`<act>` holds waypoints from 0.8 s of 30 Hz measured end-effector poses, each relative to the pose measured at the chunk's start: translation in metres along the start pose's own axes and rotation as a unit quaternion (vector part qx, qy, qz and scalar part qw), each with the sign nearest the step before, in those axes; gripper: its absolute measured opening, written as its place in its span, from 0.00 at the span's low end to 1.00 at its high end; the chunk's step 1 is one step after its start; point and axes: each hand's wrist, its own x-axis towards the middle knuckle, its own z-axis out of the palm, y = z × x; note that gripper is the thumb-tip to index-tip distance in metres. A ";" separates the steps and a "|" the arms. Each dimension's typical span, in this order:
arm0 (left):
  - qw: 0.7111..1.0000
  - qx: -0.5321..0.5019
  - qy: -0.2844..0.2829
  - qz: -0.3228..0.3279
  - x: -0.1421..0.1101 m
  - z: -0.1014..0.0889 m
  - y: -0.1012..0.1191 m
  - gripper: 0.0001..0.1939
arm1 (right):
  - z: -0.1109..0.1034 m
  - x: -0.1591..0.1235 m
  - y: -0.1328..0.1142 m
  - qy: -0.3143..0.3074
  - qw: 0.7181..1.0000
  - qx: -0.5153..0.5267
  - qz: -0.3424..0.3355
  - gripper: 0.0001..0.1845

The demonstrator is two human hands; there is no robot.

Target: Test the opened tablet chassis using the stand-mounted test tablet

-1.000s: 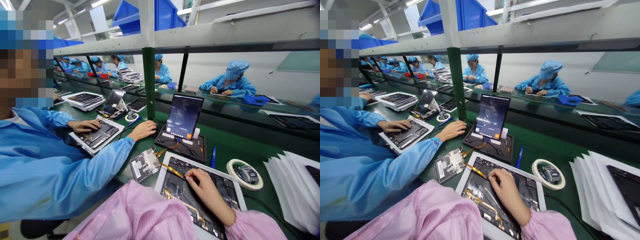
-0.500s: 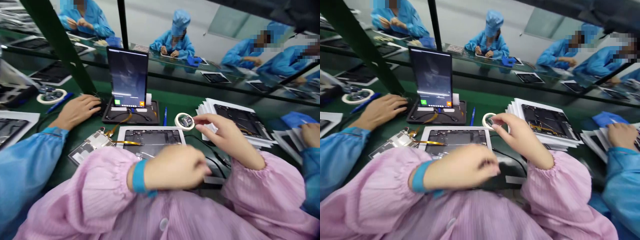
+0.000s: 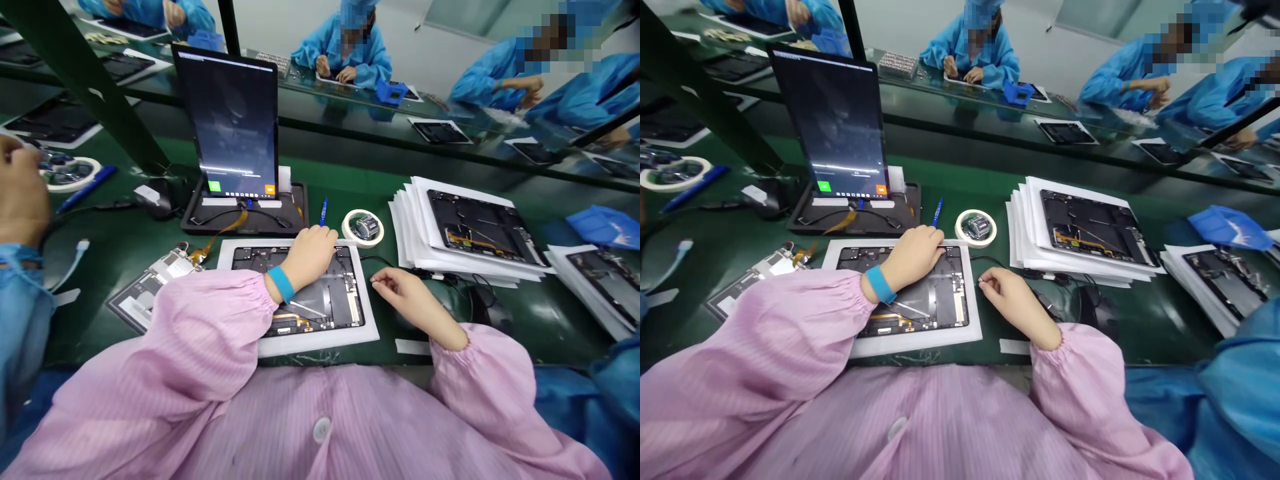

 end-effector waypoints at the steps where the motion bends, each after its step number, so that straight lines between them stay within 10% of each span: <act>1: 1.000 0.008 0.004 0.000 0.001 -0.001 0.001 0.08 | 0.000 -0.001 0.001 -0.003 0.999 0.034 0.014 0.08; 17: 0.998 -0.053 -0.006 0.035 0.008 0.011 -0.005 0.12 | -0.004 -0.019 -0.001 -0.138 0.953 0.255 0.085 0.16; 24: 0.987 -0.126 -0.092 -0.024 0.005 0.013 -0.001 0.13 | 0.001 -0.026 -0.001 0.017 0.994 0.104 -0.039 0.08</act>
